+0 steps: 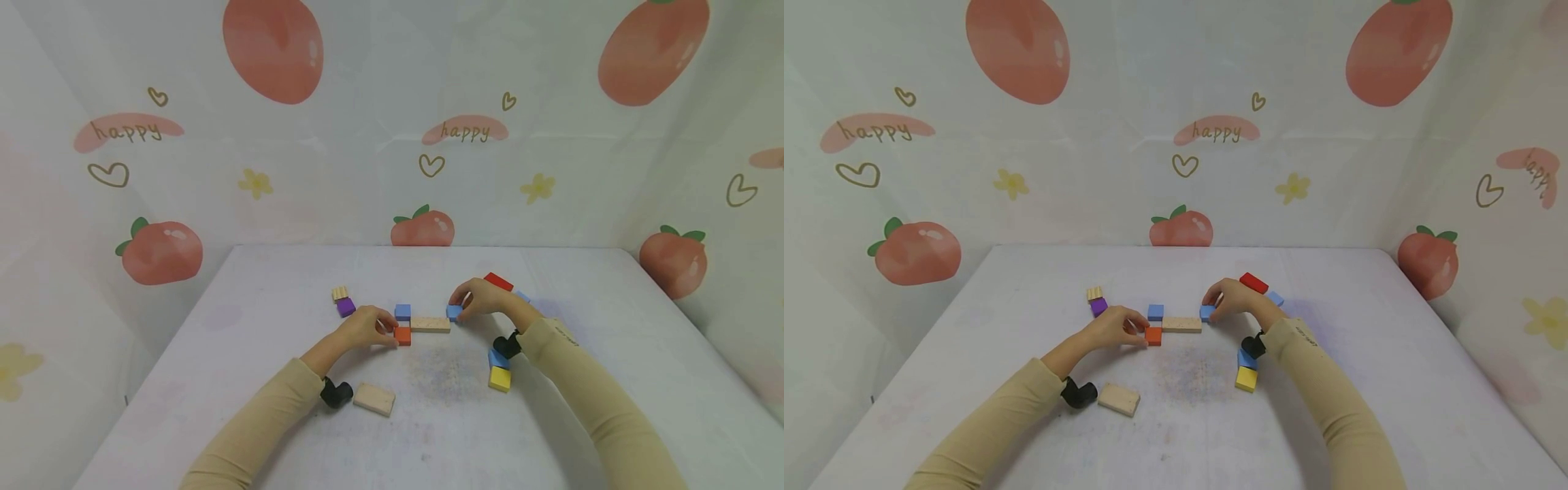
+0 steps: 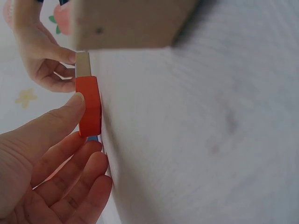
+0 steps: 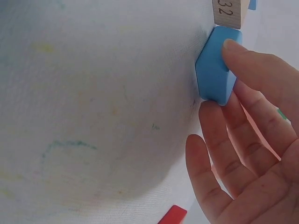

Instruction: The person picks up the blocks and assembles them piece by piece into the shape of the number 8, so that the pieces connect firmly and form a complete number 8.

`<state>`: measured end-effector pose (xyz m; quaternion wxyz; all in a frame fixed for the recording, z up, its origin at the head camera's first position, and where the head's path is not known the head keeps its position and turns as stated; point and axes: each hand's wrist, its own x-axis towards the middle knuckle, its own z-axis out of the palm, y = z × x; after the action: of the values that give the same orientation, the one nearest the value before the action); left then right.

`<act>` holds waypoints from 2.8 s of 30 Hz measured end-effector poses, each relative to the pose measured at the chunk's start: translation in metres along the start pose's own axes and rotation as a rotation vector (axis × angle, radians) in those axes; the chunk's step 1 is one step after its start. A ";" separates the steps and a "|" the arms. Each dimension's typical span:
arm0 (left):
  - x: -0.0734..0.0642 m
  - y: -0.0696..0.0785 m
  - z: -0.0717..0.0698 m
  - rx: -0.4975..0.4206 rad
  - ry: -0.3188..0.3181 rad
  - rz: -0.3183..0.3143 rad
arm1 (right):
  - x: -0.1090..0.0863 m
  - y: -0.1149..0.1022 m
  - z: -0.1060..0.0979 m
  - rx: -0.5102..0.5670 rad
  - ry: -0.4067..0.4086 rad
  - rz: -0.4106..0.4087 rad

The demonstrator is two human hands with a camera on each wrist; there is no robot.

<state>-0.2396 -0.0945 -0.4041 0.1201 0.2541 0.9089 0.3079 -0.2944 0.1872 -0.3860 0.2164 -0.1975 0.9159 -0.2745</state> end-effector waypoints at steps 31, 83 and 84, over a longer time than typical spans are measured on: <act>0.000 -0.001 0.000 -0.007 0.004 0.005 | -0.019 0.010 -0.007 0.014 0.052 -0.108; -0.001 0.001 0.000 -0.022 0.002 -0.037 | -0.088 0.043 0.011 0.070 -0.193 -0.122; -0.001 0.002 0.000 -0.023 0.001 -0.040 | -0.088 0.043 0.011 0.066 -0.194 -0.127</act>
<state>-0.2377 -0.0940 -0.4033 0.1288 0.2342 0.9104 0.3157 -0.2261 0.2583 -0.3940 0.2928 -0.2734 0.8667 -0.2973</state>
